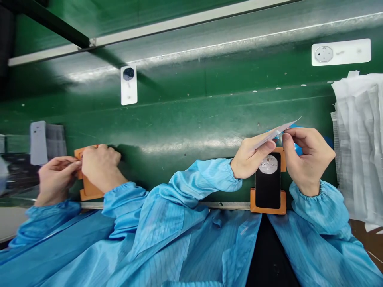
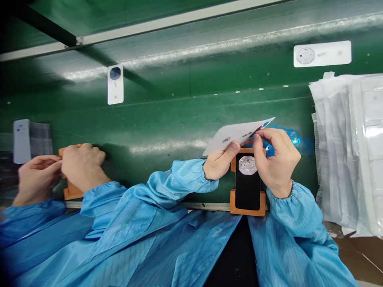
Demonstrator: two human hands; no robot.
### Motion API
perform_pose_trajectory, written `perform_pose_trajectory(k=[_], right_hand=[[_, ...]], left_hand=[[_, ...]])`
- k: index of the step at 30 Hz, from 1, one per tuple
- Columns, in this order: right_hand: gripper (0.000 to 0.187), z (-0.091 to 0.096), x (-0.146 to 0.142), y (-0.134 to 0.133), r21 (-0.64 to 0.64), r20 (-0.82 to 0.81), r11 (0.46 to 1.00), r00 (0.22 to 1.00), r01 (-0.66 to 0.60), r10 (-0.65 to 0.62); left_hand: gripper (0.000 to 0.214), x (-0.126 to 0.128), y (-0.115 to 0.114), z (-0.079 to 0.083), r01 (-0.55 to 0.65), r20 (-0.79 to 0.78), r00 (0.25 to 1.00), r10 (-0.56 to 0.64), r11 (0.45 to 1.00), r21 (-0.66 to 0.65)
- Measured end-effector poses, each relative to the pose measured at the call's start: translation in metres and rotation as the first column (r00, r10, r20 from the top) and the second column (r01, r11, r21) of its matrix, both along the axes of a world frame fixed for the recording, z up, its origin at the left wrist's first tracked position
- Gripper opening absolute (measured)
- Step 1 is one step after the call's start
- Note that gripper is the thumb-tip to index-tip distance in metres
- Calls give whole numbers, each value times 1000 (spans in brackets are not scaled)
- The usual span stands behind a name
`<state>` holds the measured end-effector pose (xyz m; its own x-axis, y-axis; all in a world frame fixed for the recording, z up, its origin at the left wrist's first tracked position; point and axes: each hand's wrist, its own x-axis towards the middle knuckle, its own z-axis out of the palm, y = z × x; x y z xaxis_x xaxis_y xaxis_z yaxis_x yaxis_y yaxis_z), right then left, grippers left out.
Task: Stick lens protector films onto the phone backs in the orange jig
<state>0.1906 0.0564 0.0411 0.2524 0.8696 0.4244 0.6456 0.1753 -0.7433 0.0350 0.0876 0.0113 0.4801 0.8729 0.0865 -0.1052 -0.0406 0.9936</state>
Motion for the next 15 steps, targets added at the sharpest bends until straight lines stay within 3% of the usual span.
perform_pose_trajectory(k=[4, 8, 12, 15], right_hand=[[5, 1, 0, 2, 37, 20, 999, 1000, -2, 1], [7, 0, -1, 3, 40, 43, 999, 999, 10, -12], [9, -1, -4, 6, -1, 118, 999, 992, 42, -42], [8, -4, 4, 9, -78, 182, 990, 978, 122, -106]], left_hand=[[62, -1, 0, 4, 40, -55, 998, -33, 990, 133], [64, -3, -1, 10, 96, -152, 986, -70, 980, 174], [60, 0, -4, 10, 75, -161, 985, -60, 993, 91], [62, 2, 3, 6, -24, -55, 998, 18, 995, -96]])
